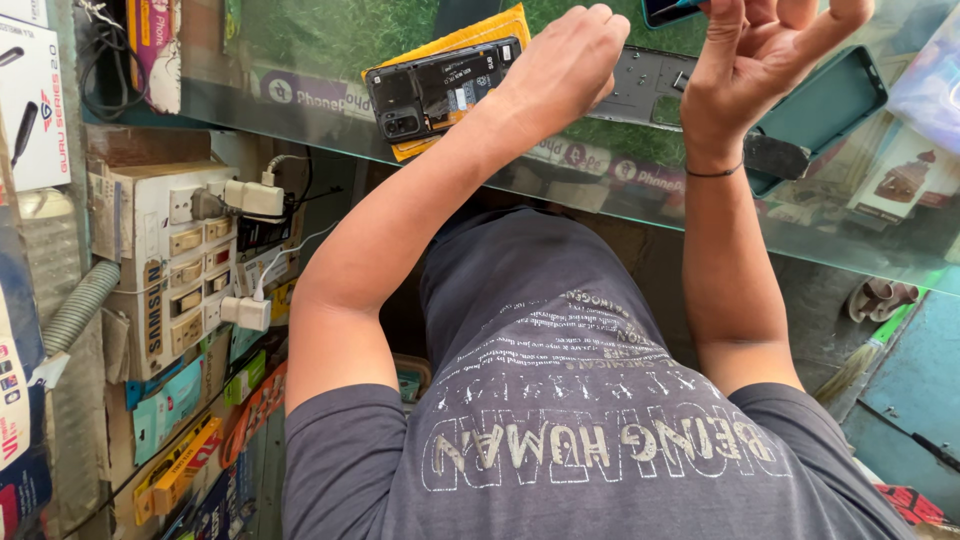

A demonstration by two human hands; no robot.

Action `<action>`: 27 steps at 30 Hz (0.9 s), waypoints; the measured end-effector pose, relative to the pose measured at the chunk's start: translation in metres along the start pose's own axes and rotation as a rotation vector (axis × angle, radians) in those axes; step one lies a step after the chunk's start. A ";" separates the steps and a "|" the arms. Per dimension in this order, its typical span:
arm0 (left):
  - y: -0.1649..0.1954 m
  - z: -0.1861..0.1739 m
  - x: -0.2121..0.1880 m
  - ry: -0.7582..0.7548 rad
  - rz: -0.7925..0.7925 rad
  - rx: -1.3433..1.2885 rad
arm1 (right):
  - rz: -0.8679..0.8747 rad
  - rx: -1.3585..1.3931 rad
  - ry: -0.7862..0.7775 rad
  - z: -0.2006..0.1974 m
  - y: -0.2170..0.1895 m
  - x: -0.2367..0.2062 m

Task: The person powers on a smartphone to verify functionality, then uses a screwdriver to remove screws from the back of a second disassembled phone. The person handles the phone chassis and internal components while working at a glass counter.

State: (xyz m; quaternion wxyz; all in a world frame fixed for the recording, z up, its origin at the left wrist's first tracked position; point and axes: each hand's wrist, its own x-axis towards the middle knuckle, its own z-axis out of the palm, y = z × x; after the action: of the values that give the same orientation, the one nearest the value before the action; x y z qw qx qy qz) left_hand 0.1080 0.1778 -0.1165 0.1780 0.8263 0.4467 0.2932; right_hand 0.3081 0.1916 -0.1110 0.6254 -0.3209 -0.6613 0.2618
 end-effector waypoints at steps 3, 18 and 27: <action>0.003 -0.015 0.008 -0.061 -0.122 -0.012 | 0.018 0.005 0.004 0.000 -0.006 0.001; 0.006 -0.094 -0.098 0.181 -0.173 0.198 | 0.122 0.202 -0.231 0.088 -0.044 -0.012; 0.000 -0.078 -0.104 0.226 -0.176 0.216 | 0.020 0.145 -0.302 0.099 -0.033 -0.016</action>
State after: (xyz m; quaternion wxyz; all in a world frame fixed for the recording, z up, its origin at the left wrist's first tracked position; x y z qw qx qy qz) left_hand 0.0133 0.0921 -0.0905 0.0617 0.7601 0.5632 0.3180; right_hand 0.2061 0.1632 -0.1046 0.5378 -0.2385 -0.7239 0.3604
